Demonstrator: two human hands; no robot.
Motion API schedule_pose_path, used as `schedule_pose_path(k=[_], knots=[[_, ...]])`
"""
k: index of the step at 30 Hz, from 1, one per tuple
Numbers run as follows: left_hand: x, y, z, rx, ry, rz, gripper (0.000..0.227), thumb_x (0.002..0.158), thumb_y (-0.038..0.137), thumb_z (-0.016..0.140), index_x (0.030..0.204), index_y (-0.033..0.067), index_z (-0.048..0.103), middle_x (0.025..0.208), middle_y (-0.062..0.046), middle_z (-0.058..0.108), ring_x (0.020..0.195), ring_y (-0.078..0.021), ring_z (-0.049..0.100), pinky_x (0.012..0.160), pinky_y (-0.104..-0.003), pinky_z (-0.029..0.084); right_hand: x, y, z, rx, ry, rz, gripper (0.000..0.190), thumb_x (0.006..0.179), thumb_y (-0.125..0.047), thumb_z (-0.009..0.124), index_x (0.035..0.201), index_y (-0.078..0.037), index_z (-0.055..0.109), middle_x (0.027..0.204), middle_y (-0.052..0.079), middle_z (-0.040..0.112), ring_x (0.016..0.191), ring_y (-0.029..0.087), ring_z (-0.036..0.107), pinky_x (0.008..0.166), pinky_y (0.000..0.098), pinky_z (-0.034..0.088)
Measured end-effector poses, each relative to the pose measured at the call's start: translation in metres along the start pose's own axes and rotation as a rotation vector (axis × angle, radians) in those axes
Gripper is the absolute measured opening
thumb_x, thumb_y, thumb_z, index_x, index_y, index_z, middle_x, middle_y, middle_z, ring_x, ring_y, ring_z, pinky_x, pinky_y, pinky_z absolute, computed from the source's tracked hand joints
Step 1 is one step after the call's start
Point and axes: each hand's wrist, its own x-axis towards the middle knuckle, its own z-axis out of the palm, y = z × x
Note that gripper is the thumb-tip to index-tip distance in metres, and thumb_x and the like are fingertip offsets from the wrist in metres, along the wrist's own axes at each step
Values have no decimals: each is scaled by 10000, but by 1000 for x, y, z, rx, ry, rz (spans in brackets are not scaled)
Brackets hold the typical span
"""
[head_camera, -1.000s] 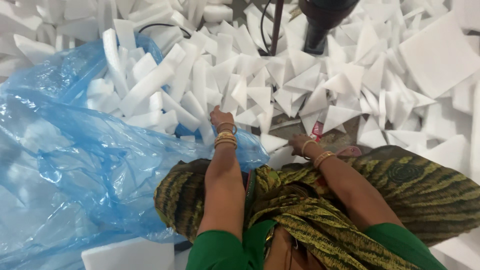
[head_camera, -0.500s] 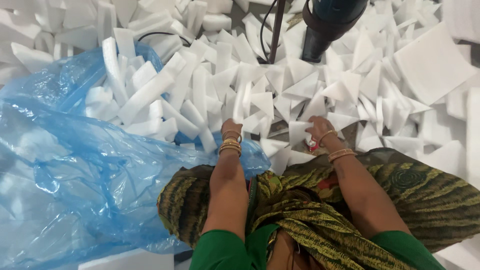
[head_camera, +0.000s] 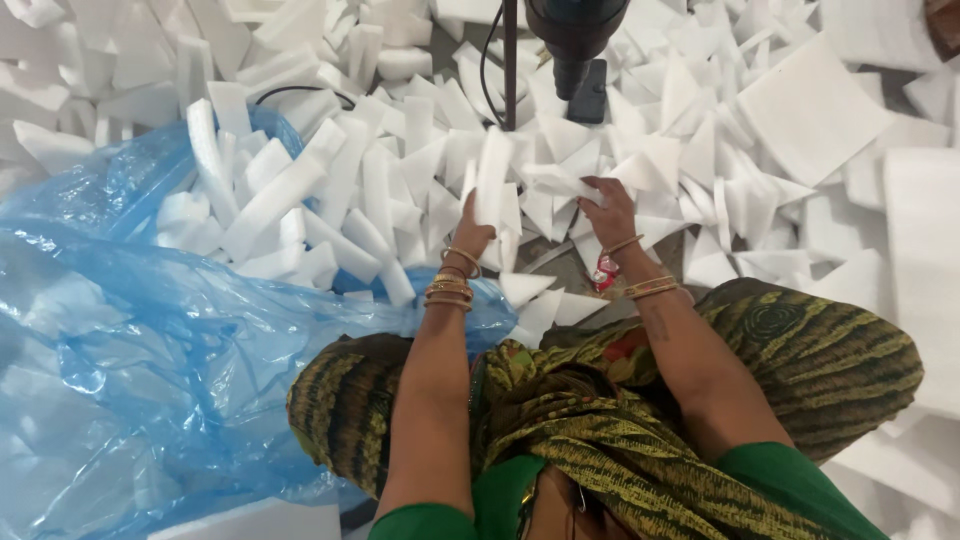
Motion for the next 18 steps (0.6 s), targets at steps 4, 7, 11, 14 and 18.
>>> schedule_pose_path(k=[4,7,11,14,18], knots=[[-18,33,26,-123,-61,116,950,822,63,693,1646,108,222,1512,-221,502,1322,-336,541,1112,-386,428,-5,-28,4,-22,92,-196,396,871,7,751,1249,-112,742,1279,145,615,1106,217,662,808,302,620],[-35,60,44,-323,-36,218,841,938,102,696,1647,77,244,1555,-187,483,1360,-275,512,1145,-361,399,-8,-43,2,-80,10,-327,467,819,51,785,1254,-113,741,1351,130,614,1193,253,645,869,319,618],[-67,109,37,-670,-48,165,839,914,141,671,1624,79,229,1474,-117,483,1204,-198,555,1061,-343,469,-13,-62,-1,203,-190,-112,496,814,60,775,1269,-124,700,1454,138,542,1171,243,665,864,299,637],[-90,136,29,-580,32,10,775,975,212,660,1629,85,263,1433,-137,568,1202,-175,573,1032,-296,455,-9,-78,-4,305,-248,-91,518,802,70,758,1273,-137,694,1472,126,508,1208,248,646,885,291,651],[-98,135,31,-831,103,13,647,1008,247,649,1561,64,367,1389,-75,575,1158,-137,549,979,-312,443,-9,-97,-9,11,-274,-294,554,749,93,760,1251,-132,697,1357,136,551,1183,277,639,866,325,626]])
